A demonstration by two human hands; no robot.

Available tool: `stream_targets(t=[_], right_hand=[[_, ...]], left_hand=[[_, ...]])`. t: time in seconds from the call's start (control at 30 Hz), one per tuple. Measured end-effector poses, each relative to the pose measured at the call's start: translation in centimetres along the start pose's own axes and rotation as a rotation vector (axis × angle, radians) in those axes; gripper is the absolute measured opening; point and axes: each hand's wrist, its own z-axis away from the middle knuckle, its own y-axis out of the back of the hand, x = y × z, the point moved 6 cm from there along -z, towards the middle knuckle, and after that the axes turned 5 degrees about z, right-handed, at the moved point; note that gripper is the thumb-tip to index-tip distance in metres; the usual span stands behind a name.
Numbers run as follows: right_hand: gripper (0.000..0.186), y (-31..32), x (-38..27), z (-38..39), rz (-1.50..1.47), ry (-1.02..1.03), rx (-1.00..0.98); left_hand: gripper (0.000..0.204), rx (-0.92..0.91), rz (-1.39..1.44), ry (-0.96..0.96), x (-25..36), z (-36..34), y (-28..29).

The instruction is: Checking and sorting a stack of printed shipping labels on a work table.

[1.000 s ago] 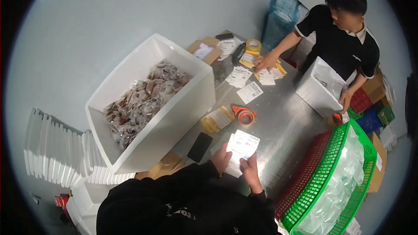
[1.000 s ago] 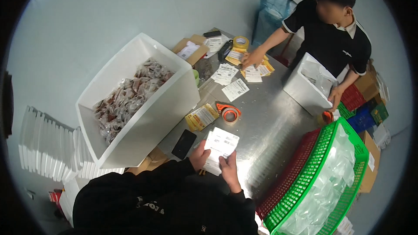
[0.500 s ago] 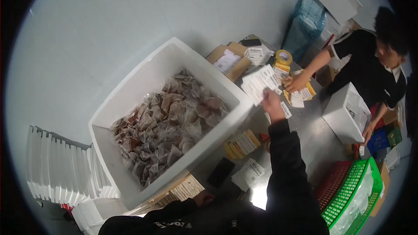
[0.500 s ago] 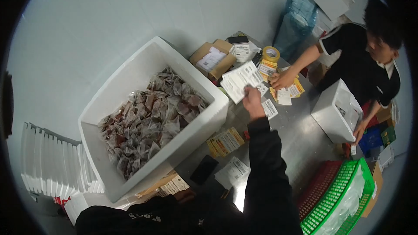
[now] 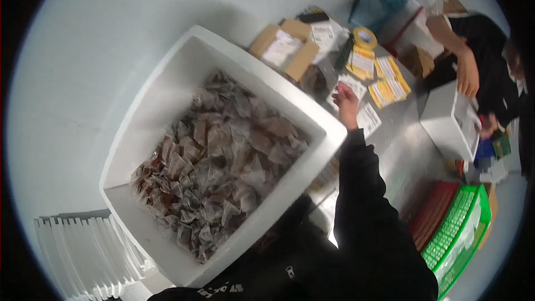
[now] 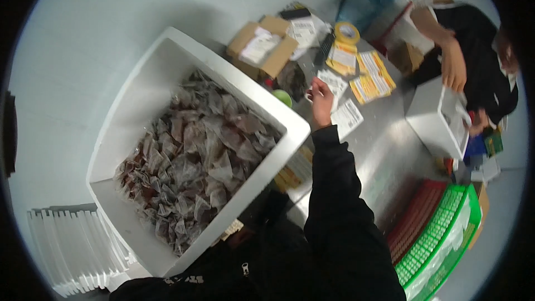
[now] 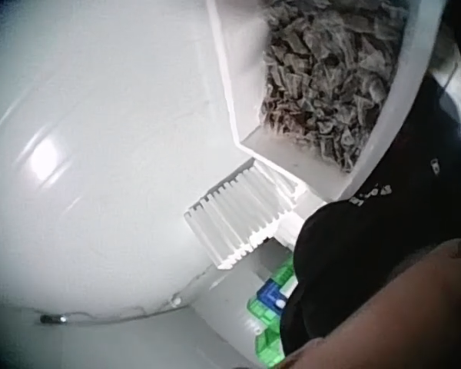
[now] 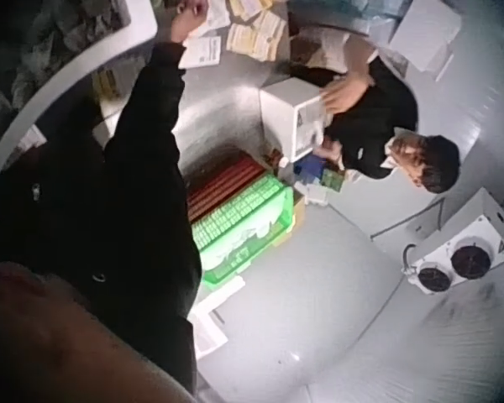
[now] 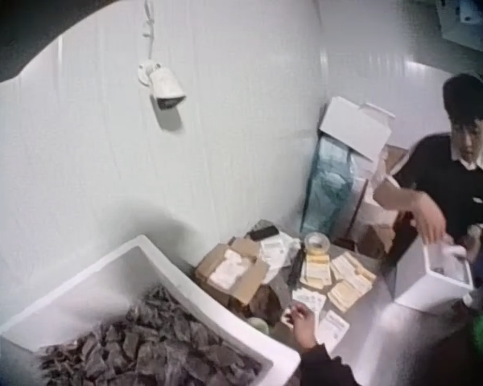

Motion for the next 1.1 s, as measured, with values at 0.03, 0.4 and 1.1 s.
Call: stream_targets(t=[0.03,0.4,1.1], right_hand=[[0.026,2.7,-1.4,3.8,0.012,0.026,0.058],[0.03,25.8,4.5,39.7,0.749,-0.374,0.35],[0.026,19.9,9.2,38.2,0.453,-0.196,0.276]], left_hand=[[0.027,-0.009,0.003,0.01,0.5,0.0,0.1],[0.025,-0.144,-0.153,0.012,9.3,0.3,-2.2],[0.02,0.151,-0.251,-0.331,14.3,1.5,-8.6]])
